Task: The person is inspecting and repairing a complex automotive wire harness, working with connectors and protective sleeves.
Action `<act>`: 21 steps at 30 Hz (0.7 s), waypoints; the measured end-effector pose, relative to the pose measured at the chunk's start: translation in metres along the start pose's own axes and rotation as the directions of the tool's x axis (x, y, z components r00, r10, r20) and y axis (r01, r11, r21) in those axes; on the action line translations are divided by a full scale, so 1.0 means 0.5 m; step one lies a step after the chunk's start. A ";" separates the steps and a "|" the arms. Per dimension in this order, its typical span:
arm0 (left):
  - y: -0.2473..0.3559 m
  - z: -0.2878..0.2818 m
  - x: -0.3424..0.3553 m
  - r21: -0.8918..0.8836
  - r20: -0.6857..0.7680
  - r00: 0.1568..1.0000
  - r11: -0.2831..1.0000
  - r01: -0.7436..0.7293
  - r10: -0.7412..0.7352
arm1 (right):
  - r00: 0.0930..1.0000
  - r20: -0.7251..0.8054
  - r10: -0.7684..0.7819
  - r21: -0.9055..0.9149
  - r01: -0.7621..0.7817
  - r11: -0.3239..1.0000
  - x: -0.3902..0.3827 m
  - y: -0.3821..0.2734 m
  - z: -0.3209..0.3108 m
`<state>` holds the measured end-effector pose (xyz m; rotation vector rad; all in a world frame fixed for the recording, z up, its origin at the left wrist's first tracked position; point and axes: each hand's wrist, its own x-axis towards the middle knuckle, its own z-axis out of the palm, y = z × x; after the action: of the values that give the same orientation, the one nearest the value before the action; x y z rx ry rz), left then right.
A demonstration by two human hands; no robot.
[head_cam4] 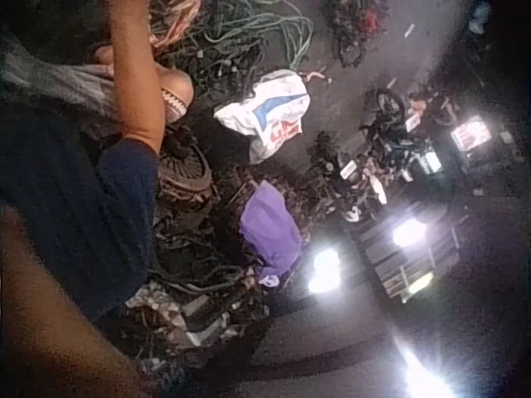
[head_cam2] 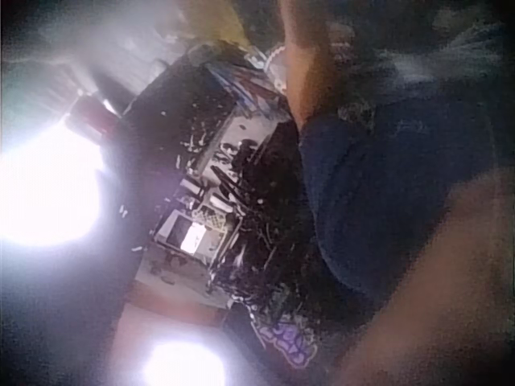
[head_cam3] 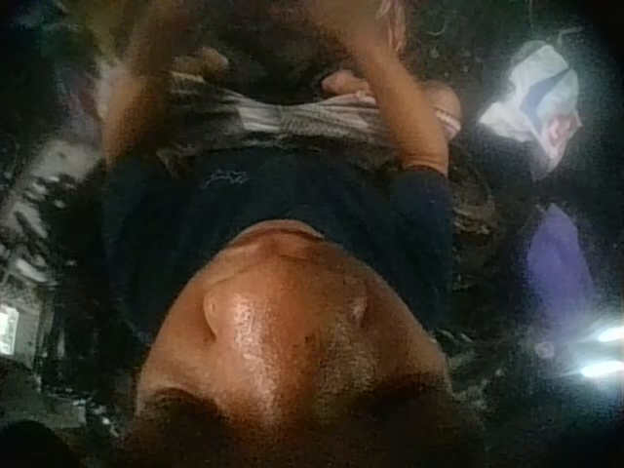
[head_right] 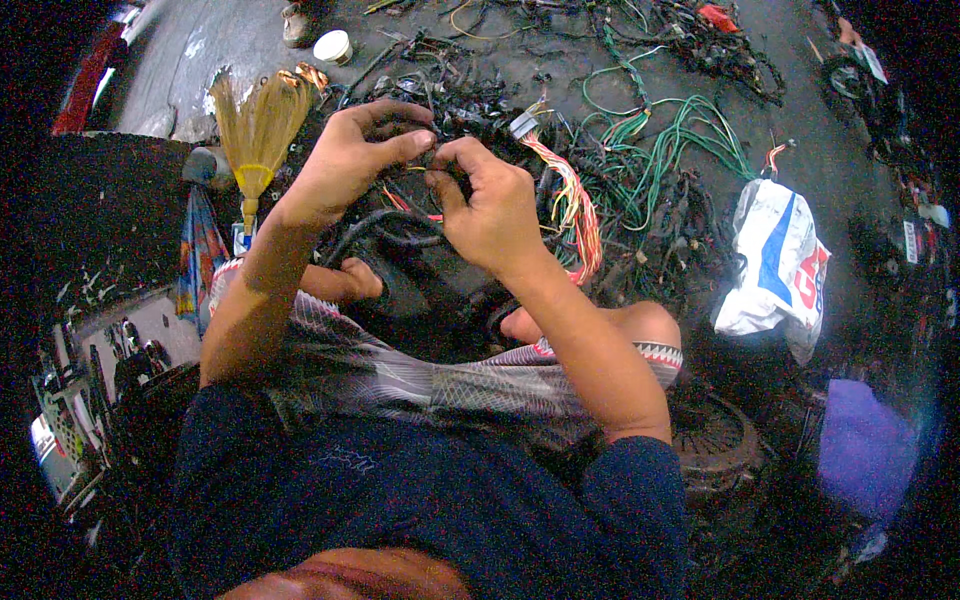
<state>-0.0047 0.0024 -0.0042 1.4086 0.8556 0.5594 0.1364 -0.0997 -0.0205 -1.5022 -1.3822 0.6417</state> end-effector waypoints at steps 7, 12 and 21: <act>0.043 -0.031 0.006 0.403 0.083 0.935 0.869 0.286 -0.345 | 0.998 0.006 -0.064 -0.012 0.064 0.998 -0.001 -0.003 -0.005; 0.010 -0.028 0.005 0.276 0.200 0.977 0.961 0.017 -0.074 | 1.000 0.019 -0.009 0.084 0.008 0.996 -0.006 -0.002 0.006; 0.008 -0.015 0.001 0.214 -0.025 0.998 0.976 -0.046 0.053 | 0.972 0.045 0.232 0.246 -0.236 0.940 0.003 0.001 -0.003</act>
<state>-0.0099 0.0077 -0.0001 1.6239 0.9286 0.5401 0.1383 -0.0987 -0.0198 -1.4691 -1.0943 0.9420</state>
